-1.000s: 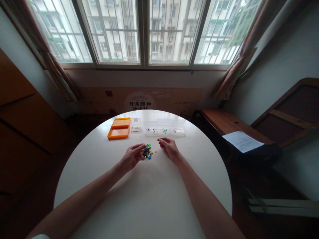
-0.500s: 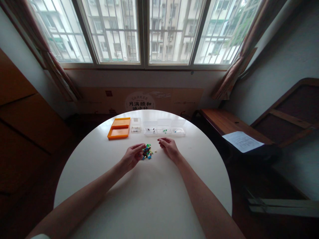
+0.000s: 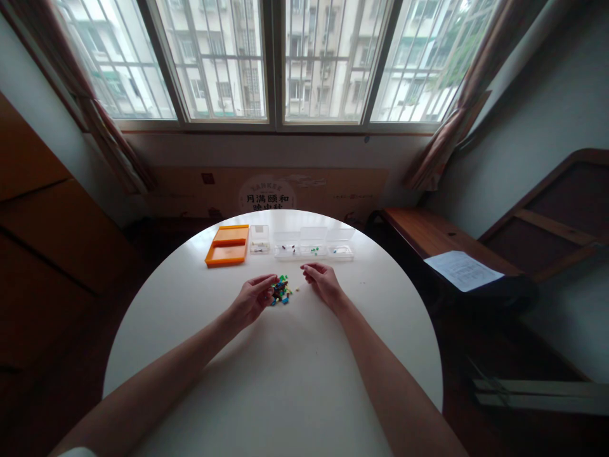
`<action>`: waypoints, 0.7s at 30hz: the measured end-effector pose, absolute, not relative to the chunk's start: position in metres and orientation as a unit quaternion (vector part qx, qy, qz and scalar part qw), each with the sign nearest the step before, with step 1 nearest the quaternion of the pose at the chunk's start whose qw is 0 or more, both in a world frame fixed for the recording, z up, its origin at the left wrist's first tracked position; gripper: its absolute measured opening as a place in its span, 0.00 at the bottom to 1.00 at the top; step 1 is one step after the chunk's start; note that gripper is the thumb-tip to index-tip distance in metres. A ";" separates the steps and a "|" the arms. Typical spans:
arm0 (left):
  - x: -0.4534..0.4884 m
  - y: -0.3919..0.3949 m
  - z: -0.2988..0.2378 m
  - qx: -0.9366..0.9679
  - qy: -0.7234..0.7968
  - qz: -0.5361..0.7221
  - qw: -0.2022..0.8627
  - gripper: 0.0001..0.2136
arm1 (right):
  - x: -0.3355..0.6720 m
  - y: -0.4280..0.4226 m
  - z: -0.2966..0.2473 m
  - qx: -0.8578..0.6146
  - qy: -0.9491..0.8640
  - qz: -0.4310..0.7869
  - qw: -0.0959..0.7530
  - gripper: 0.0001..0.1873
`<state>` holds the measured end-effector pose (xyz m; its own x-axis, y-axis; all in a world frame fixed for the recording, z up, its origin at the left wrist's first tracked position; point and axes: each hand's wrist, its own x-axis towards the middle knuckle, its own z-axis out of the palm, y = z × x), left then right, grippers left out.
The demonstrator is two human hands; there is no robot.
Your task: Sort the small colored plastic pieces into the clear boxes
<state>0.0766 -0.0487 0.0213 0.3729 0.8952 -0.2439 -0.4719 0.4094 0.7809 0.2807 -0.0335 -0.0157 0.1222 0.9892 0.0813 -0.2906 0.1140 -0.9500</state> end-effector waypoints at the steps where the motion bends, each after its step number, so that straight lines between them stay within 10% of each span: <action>1: 0.076 -0.049 0.021 0.313 0.339 0.444 0.768 0.11 | 0.281 -0.034 -0.015 -0.420 -0.414 0.517 0.620 0.13; 21: 0.077 -0.049 0.024 0.312 0.339 0.439 0.772 0.12 | 0.281 -0.034 -0.016 -0.422 -0.420 0.512 0.619 0.12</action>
<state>0.0765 -0.0493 0.0237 0.3861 0.8884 -0.2484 -0.4654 0.4201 0.7790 0.2809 -0.0336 -0.0163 0.1232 0.9884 0.0892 -0.2792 0.1208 -0.9526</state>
